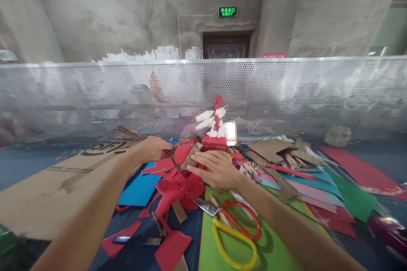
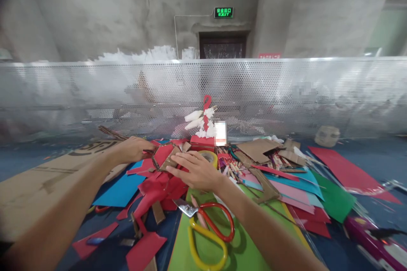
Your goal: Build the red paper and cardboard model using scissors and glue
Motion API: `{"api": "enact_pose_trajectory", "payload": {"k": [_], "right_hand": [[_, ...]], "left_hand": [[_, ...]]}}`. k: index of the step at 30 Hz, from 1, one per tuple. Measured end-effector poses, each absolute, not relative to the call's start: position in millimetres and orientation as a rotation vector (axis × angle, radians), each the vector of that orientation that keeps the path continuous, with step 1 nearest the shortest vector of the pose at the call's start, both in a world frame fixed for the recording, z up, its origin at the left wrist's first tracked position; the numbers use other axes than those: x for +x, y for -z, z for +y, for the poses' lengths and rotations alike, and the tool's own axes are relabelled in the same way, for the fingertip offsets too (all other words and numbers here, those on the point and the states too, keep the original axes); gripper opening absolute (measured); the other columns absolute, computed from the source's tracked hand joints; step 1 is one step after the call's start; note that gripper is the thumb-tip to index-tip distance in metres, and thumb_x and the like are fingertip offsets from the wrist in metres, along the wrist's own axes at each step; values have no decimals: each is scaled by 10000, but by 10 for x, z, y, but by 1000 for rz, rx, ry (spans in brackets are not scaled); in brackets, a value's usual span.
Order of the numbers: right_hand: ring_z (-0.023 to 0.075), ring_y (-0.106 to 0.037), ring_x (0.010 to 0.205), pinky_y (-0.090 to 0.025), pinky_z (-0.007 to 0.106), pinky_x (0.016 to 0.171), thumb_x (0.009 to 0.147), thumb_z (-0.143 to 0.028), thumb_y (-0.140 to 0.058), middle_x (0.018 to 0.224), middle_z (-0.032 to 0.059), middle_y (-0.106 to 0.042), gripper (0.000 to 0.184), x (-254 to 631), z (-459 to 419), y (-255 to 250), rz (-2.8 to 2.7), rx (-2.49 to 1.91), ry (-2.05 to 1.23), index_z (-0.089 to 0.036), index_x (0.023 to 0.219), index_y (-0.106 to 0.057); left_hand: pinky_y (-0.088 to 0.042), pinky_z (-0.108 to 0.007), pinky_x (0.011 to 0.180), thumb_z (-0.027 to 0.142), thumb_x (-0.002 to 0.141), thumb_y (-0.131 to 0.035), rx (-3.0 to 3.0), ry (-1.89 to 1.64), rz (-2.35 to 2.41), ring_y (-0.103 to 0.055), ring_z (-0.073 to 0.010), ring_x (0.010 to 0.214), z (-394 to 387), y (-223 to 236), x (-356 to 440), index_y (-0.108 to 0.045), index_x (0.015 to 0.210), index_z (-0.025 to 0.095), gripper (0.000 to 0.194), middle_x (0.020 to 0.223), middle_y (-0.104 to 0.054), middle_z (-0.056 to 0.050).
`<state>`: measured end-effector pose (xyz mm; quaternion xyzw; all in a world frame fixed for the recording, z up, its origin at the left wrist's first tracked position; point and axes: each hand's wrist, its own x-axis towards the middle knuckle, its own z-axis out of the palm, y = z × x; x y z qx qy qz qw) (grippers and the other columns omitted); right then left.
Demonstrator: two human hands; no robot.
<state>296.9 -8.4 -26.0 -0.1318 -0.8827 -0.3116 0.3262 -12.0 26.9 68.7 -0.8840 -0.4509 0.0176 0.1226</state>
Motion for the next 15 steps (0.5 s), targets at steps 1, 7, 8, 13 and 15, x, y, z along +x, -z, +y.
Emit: {"api": "enact_pose_trajectory", "payload": {"k": [1, 7, 8, 13, 15], "right_hand": [[229, -487, 1399, -437, 421, 1123, 986, -173, -538, 1521, 83, -561, 448, 2977, -73, 269, -2318, -346, 816, -274, 1419, -596], [218, -481, 1427, -430, 411, 1130, 992, -157, -515, 1529, 58, -561, 442, 3016, -30, 285, -2316, -320, 786, -276, 1406, -612], [217, -480, 1430, -429, 413, 1132, 993, -161, -517, 1528, 58, -563, 440, 3020, -28, 280, -2324, -320, 772, -278, 1406, -612], [201, -500, 1422, -410, 402, 1159, 996, -150, -507, 1491, 73, -598, 429, 3098, -22, 198, -2375, -300, 698, -265, 1395, -619], [207, -545, 1371, -431, 391, 1145, 997, -147, -502, 1432, 89, -641, 399, 3160, -17, 152, -2341, -322, 655, -232, 1363, -638]], "left_hand": [[-415, -262, 720, 404, 946, -545, -2581, -49, -1314, -727, -210, 973, 272, -686, -123, -756, 1077, 354, 254, 1028, -800, -6], [-401, -259, 698, 396, 951, -541, -2567, -79, -1321, -732, -207, 959, 247, -708, -92, -761, 1065, 347, 253, 1019, -803, -16], [-402, -258, 699, 395, 951, -540, -2566, -89, -1325, -732, -208, 964, 240, -715, -82, -761, 1072, 349, 256, 1027, -804, -17], [-408, -264, 702, 405, 956, -529, -2541, -112, -1357, -734, -218, 975, 238, -721, -64, -759, 1096, 356, 274, 1036, -806, -19], [-406, -269, 699, 418, 950, -538, -2542, -97, -1353, -733, -223, 979, 250, -711, -74, -762, 1085, 354, 269, 1036, -806, -18]]}}
